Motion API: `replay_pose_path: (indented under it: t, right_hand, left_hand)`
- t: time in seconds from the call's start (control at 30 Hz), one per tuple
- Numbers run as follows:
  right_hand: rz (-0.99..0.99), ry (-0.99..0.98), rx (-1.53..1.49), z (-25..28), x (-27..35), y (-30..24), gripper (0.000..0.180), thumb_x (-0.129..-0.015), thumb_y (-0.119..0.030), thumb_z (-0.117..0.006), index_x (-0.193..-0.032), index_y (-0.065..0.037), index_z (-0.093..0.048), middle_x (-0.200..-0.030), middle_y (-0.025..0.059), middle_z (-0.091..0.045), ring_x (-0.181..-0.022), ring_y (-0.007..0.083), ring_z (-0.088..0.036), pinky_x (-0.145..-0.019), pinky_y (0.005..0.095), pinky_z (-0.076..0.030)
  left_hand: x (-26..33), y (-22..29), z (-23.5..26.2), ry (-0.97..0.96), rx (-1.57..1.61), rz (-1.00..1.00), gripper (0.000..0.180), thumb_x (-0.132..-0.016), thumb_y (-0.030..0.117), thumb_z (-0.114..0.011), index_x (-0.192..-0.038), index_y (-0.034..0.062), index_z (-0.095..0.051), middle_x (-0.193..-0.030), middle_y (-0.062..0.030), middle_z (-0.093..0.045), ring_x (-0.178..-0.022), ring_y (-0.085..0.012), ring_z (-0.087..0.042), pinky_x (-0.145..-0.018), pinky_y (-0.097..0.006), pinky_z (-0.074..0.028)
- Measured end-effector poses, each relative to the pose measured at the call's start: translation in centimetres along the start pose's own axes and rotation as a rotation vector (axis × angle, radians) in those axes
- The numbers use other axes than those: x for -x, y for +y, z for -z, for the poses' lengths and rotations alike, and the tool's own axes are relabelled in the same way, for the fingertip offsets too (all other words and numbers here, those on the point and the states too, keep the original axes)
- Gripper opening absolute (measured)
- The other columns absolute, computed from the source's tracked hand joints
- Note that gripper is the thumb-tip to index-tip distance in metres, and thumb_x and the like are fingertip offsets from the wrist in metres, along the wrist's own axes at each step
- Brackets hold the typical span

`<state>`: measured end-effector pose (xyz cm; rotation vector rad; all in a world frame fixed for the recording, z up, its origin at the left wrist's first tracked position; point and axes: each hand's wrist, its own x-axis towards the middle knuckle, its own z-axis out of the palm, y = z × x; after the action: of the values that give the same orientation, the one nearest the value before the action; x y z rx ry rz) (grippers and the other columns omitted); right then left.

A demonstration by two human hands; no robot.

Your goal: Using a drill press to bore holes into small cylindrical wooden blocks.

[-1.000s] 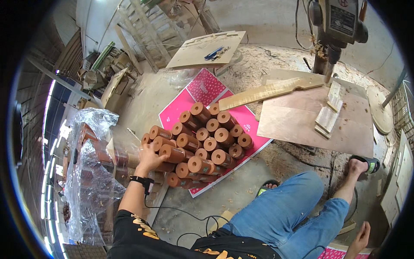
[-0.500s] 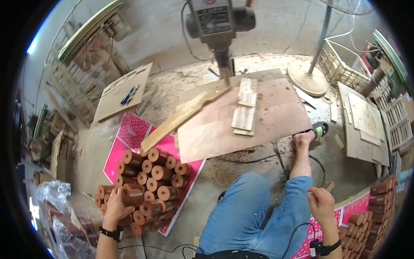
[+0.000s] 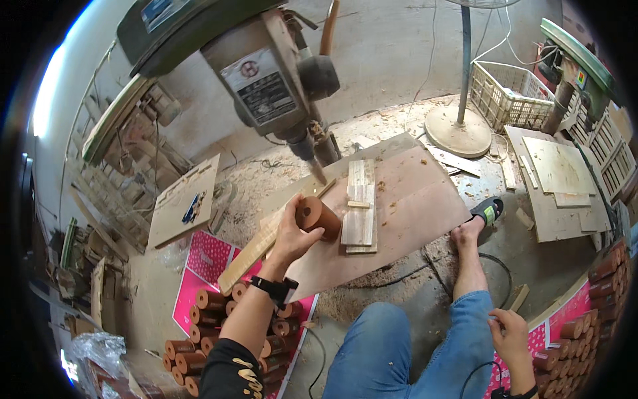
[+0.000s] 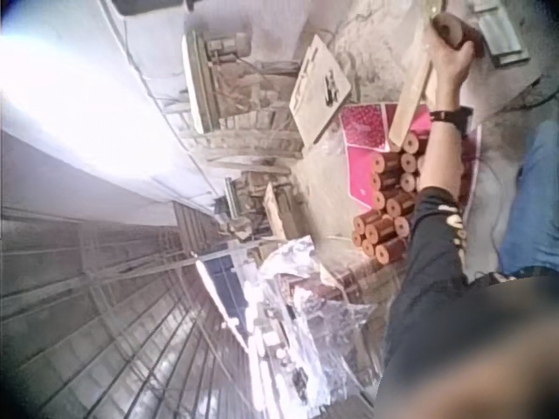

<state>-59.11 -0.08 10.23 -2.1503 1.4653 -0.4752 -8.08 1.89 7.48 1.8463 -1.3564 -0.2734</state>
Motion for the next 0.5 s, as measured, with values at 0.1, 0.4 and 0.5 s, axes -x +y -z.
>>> replay_pose_path:
  t: [0.1, 0.4, 0.5]
  right_hand:
    - [0.070, 0.031, -0.020, 0.0, -0.4, 0.4, 0.015, -0.081, -0.004, -0.068, -0.095, -0.001, -0.067, -0.080, 0.0148, -0.063, -0.071, 0.0292, -0.064, -0.065, 0.0358, -0.050]
    - [0.079, -0.097, -0.010, -2.5, -4.2, 2.6, 0.015, -0.081, -0.013, -0.070, -0.094, -0.008, -0.068, -0.077, 0.0105, -0.063, -0.070, 0.0306, -0.061, -0.068, 0.0406, -0.048]
    - [0.102, -0.138, 0.087, -4.2, -4.3, 4.7, 0.018, -0.079, -0.016, -0.072, -0.095, -0.010, -0.069, -0.084, 0.0111, -0.063, -0.082, 0.0325, -0.059, -0.075, 0.0414, -0.047]
  left_hand:
    - [0.5, -0.4, -2.0, 0.115, 0.003, -0.038, 0.082, -0.069, 0.011, -0.077, -0.140, 0.0017, -0.036, -0.135, -0.0206, -0.044, -0.129, -0.0334, -0.046, -0.107, -0.042, -0.042]
    - [0.2, -0.4, -4.0, 0.080, 0.569, 0.300, 0.072, -0.076, 0.006, -0.079, -0.135, 0.0018, -0.038, -0.129, -0.0130, -0.053, -0.119, -0.0221, -0.055, -0.097, -0.035, -0.049]
    - [-0.9, -1.0, -3.8, 0.063, 0.634, 0.273, 0.070, -0.077, 0.003, -0.077, -0.136, 0.0030, -0.039, -0.131, -0.0121, -0.052, -0.121, -0.0222, -0.054, -0.102, -0.036, -0.045]
